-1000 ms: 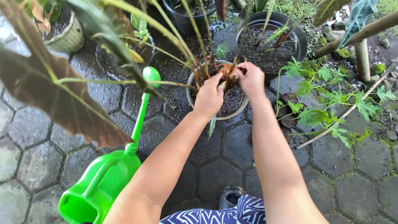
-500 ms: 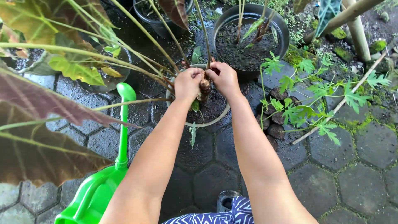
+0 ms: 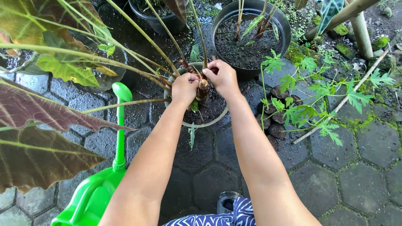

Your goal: Watering potted plants and firming the soil around a plant's roots by hand

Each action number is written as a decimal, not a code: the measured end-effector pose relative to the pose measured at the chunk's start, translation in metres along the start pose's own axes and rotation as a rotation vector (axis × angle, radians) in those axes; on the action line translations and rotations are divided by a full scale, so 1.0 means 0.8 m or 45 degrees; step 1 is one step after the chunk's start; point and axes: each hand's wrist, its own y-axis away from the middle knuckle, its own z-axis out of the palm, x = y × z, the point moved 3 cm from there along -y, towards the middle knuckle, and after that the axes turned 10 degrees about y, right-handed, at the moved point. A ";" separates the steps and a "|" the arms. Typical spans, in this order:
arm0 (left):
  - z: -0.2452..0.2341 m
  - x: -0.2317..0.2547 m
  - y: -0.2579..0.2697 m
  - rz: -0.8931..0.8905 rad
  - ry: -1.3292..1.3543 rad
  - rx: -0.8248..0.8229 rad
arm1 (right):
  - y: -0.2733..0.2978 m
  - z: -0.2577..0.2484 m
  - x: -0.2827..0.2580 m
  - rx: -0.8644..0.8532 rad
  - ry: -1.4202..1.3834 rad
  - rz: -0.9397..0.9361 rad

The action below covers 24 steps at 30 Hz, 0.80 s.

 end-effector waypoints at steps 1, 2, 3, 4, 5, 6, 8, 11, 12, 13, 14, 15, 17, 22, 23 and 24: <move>-0.002 0.000 0.000 -0.001 0.000 0.000 | 0.005 -0.008 -0.006 -0.001 0.000 0.000; -0.003 0.001 0.001 0.009 0.019 -0.020 | 0.011 -0.013 -0.011 -0.065 0.061 0.021; -0.004 0.004 0.000 0.022 0.037 -0.039 | 0.015 -0.020 -0.016 -0.125 0.122 0.041; -0.003 0.002 -0.002 0.024 0.037 -0.038 | 0.012 -0.007 -0.005 -0.123 0.122 0.040; -0.002 -0.001 -0.002 0.026 0.049 -0.042 | 0.012 0.010 0.011 -0.269 0.116 0.187; 0.000 -0.003 -0.003 0.029 0.061 -0.046 | 0.013 0.028 0.027 -0.414 0.109 0.333; -0.005 -0.002 0.002 0.037 0.076 -0.056 | 0.009 0.049 0.047 -0.378 -0.093 0.400; -0.006 -0.006 0.005 0.034 0.079 -0.060 | 0.017 0.055 0.049 -0.335 -0.407 0.499; -0.005 -0.007 0.005 0.029 0.065 -0.051 | 0.020 0.051 0.046 -0.325 -0.522 0.529; -0.010 -0.002 0.011 0.027 0.068 -0.048 | 0.018 0.056 0.052 -0.328 -0.520 0.526; -0.016 0.003 0.018 0.014 0.074 -0.026 | 0.016 0.060 0.059 -0.310 -0.574 0.523; -0.020 0.007 0.025 -0.001 0.078 -0.009 | 0.016 0.064 0.067 -0.292 -0.629 0.523; -0.022 0.004 0.023 0.011 0.054 0.002 | 0.011 0.065 0.074 -0.263 -0.369 0.448; -0.026 0.015 0.030 0.010 -0.018 0.028 | 0.023 0.005 0.000 -0.240 0.220 0.284; -0.030 0.023 0.038 0.023 -0.017 0.022 | 0.027 -0.004 -0.013 -0.237 0.282 0.289; -0.034 0.030 0.046 0.036 -0.015 0.015 | 0.031 -0.013 -0.027 -0.233 0.345 0.294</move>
